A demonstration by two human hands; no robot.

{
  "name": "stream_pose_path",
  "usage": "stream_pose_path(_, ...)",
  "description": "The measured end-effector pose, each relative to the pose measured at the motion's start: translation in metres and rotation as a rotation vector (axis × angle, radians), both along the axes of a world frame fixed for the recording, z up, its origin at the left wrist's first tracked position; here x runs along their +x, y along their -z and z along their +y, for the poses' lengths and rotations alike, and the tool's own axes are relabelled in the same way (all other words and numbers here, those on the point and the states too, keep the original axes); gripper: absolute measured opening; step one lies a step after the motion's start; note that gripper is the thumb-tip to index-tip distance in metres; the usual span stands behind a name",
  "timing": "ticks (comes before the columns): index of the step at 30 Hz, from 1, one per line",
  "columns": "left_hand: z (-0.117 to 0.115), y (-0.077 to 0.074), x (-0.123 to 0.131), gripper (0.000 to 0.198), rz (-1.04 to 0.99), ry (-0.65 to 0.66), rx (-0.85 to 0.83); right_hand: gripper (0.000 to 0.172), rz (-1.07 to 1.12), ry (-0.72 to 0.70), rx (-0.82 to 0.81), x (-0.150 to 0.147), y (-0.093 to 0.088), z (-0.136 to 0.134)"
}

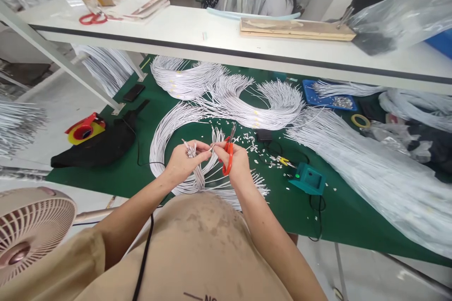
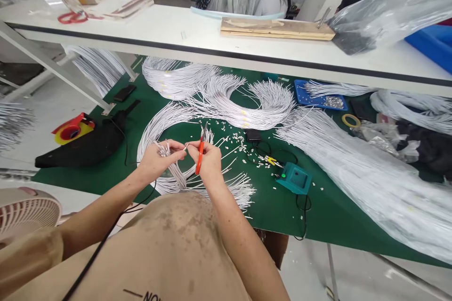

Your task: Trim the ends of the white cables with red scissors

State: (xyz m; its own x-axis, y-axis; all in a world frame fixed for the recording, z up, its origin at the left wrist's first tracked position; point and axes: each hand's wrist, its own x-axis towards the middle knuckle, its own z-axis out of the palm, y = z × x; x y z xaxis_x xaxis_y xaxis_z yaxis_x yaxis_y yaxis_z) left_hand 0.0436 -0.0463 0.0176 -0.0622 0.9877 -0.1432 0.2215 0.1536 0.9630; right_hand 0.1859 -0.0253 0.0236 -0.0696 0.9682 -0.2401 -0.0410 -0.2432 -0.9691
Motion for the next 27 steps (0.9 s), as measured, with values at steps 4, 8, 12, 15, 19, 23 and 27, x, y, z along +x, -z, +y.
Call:
stream_pose_path(4, 0.000, 0.000, 0.000, 0.026, 0.008, 0.006, 0.002, 0.018, 0.029, -0.001, 0.018, -0.001, 0.001, -0.001)
stream_pose_path(8, 0.000, 0.001, 0.001, 0.026, 0.008, 0.009, 0.013, 0.016, 0.029, 0.020, 0.049, -0.002, 0.001, -0.001)
stream_pose_path(12, 0.000, 0.000, 0.001, 0.026, 0.033, 0.033, -0.015, 0.015, 0.015, 0.011, 0.035, -0.002, 0.002, -0.001)
stream_pose_path(15, 0.000, -0.002, 0.000, 0.027, 0.049, 0.049, -0.040, 0.016, 0.038, 0.007, 0.016, -0.001, 0.005, -0.002)
stream_pose_path(19, 0.000, -0.004, 0.000, 0.030, 0.014, 0.065, -0.065, 0.018, 0.094, 0.004, -0.001, -0.002, 0.007, -0.003)
stream_pose_path(23, -0.001, -0.009, 0.000, 0.028, 0.003, 0.089, -0.076, 0.020, 0.115, 0.003, 0.015, -0.002, 0.008, -0.003)
stream_pose_path(27, 0.000, -0.013, 0.001, 0.024, -0.004, 0.135, -0.064, 0.020, 0.090, -0.006, 0.028, -0.001, 0.008, -0.003)
